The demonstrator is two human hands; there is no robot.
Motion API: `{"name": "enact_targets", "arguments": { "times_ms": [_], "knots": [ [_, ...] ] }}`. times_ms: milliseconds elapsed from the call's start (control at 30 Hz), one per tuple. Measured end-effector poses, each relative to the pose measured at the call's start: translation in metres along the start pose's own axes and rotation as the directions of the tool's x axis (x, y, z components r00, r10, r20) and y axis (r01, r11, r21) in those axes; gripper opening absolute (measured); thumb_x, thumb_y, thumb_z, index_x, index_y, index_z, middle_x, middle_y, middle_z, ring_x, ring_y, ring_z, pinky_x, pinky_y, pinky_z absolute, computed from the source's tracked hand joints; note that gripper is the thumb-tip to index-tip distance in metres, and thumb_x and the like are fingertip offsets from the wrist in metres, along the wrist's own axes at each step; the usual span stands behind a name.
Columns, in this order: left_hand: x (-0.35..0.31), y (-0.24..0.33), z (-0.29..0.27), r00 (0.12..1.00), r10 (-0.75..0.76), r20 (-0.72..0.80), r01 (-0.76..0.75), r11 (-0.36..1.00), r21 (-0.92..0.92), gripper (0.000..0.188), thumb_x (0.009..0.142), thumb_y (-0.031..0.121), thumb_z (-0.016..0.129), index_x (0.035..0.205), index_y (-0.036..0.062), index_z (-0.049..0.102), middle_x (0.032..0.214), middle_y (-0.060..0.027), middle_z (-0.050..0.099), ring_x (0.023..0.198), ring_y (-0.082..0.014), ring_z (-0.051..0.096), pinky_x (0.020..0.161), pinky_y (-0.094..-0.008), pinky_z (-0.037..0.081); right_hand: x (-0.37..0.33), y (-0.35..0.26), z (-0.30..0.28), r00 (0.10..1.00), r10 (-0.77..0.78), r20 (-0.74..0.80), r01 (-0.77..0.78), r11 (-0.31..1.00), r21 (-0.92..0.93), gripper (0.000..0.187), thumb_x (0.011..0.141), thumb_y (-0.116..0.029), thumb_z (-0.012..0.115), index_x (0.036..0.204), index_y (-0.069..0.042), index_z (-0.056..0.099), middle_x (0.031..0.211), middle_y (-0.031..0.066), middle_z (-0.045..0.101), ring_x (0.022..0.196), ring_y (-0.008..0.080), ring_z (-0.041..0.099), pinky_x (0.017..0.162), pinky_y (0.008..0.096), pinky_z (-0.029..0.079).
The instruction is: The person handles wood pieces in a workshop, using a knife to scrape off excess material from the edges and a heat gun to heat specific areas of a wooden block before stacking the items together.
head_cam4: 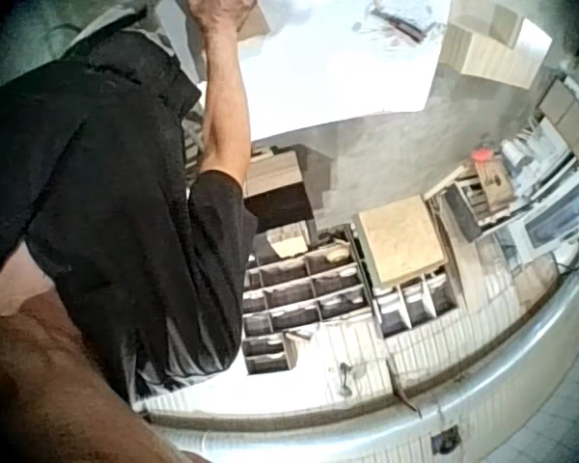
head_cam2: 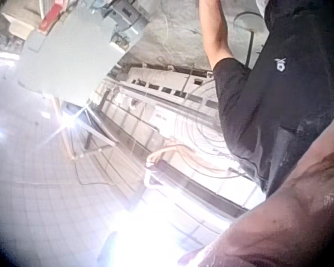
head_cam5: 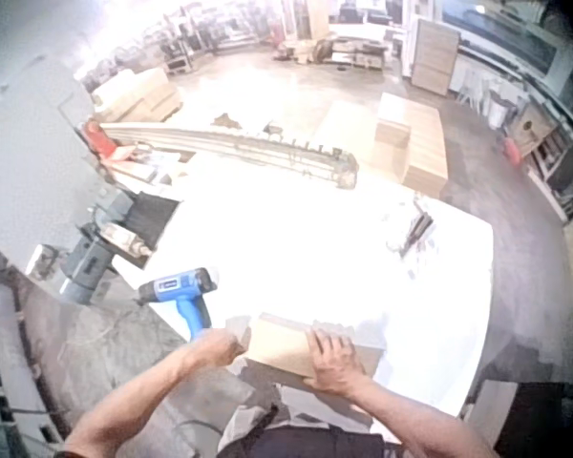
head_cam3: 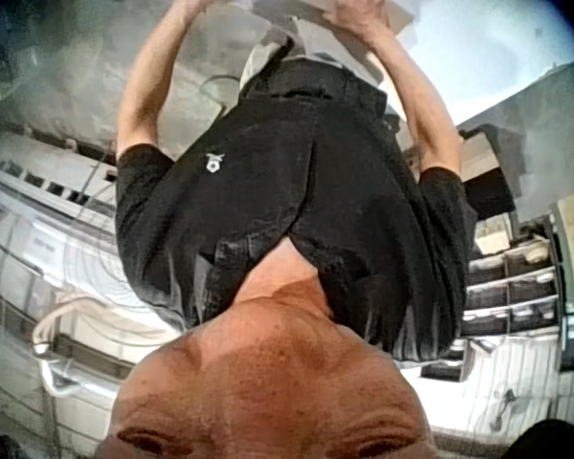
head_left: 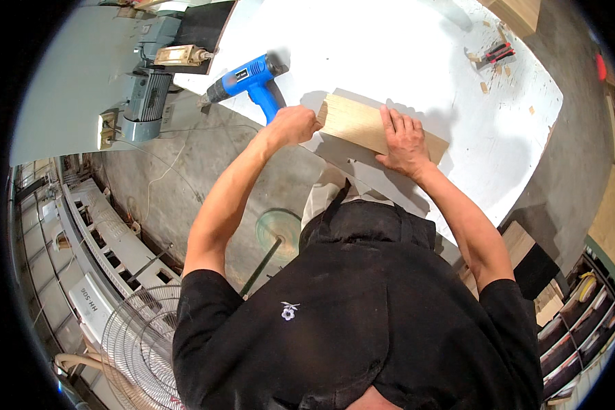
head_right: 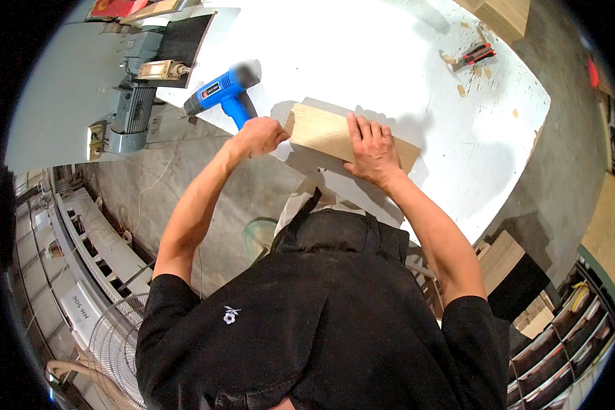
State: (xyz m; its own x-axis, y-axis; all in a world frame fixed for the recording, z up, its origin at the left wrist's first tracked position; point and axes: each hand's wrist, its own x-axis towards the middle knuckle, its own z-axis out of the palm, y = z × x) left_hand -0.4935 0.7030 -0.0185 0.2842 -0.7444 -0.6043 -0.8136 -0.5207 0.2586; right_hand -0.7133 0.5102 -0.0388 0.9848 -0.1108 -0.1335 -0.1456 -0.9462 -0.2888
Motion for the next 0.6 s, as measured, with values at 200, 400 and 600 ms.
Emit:
{"name": "enact_targets", "arguments": {
  "times_ms": [200, 400, 600],
  "knots": [
    [0.008, -0.017, -0.008, 0.984, 0.157, 0.082, -0.149, 0.984, -0.095, 0.024, 0.088, 0.023, 0.057, 0.084, 0.0037, 0.070, 0.071, -0.0191, 0.064, 0.066, -0.0355, 0.062, 0.061, -0.0434, 0.049, 0.000, 0.001, 0.000, 0.999, 0.016, 0.030, -0.015, 1.000, -0.019, 0.113, 0.062, -0.047, 0.080, 0.148, -0.001, 0.023, 0.137, 0.0137, 0.039, 0.123, 0.0278, 0.040, 0.104, 0.0407, 0.031],
    [0.002, -0.007, -0.009, 0.989, 0.039, 0.144, 0.013, 0.940, -0.342, 0.020, 0.078, 0.022, 0.062, 0.078, 0.0042, 0.071, 0.065, -0.0194, 0.061, 0.058, -0.0324, 0.060, 0.060, -0.0407, 0.050, 0.002, 0.000, -0.004, 0.982, 0.046, 0.185, -0.027, 0.994, -0.104, 0.111, 0.071, -0.054, 0.073, 0.150, -0.001, 0.016, 0.138, 0.0130, 0.036, 0.121, 0.0270, 0.040, 0.103, 0.0412, 0.032],
    [-0.008, 0.001, 0.006, 0.998, -0.057, -0.038, 0.031, 0.871, -0.490, 0.021, 0.074, 0.020, 0.062, 0.072, 0.0001, 0.067, 0.060, -0.0194, 0.056, 0.051, -0.0297, 0.055, 0.055, -0.0396, 0.047, 0.004, 0.001, -0.006, 0.976, 0.037, 0.212, -0.010, 0.992, -0.127, 0.113, 0.070, -0.054, 0.073, 0.151, -0.001, 0.015, 0.137, 0.0123, 0.035, 0.121, 0.0261, 0.039, 0.103, 0.0423, 0.031]
  ]
}}
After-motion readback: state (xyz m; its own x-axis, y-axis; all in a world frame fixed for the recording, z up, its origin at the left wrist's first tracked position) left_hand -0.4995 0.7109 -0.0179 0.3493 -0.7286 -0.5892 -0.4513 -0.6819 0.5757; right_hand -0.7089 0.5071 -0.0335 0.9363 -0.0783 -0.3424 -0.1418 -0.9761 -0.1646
